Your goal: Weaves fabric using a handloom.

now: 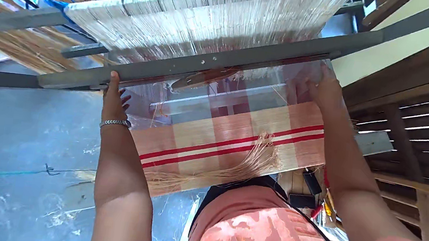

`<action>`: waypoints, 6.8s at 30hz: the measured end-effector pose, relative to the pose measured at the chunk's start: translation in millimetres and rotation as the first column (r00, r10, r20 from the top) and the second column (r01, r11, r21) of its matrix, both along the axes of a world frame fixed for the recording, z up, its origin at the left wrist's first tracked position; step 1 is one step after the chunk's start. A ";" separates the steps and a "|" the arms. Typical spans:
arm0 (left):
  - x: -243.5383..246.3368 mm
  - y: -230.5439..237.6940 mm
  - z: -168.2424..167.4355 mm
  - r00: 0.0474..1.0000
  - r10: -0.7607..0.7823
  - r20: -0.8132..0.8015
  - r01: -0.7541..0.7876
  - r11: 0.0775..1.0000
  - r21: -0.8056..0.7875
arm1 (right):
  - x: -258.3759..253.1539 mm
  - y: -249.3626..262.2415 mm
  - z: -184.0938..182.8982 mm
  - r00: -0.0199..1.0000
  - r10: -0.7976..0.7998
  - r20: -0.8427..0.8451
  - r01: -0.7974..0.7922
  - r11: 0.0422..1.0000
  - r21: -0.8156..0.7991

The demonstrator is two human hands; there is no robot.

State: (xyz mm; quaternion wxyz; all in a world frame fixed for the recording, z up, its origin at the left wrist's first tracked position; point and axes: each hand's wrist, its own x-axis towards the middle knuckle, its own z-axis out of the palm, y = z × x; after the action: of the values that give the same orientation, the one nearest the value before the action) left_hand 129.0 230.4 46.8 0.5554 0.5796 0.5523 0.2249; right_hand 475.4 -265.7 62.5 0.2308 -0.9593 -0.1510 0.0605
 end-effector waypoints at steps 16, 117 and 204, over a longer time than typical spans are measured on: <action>1.0 -1.4 -3.1 0.999 0.001 0.051 0.002 0.999 -0.050 | -80.6 189.5 -49.8 0.860 0.340 -0.380 -0.177 0.898 0.402; -106.9 -282.6 -130.9 0.892 0.140 -0.431 0.260 0.621 0.740 | -145.4 90.6 -9.2 0.894 0.401 0.198 -0.370 0.912 -0.175; -102.1 -284.3 -128.3 0.817 0.076 -0.571 0.420 0.600 0.681 | -18.8 -236.3 -9.2 0.954 -0.193 -0.231 0.250 0.935 0.251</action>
State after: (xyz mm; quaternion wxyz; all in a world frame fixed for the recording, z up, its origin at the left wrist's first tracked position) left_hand 26.9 -53.9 -81.5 0.0843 0.8534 0.4697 0.2099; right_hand 456.6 -502.1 53.2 0.3822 -0.9172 -0.0240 0.1098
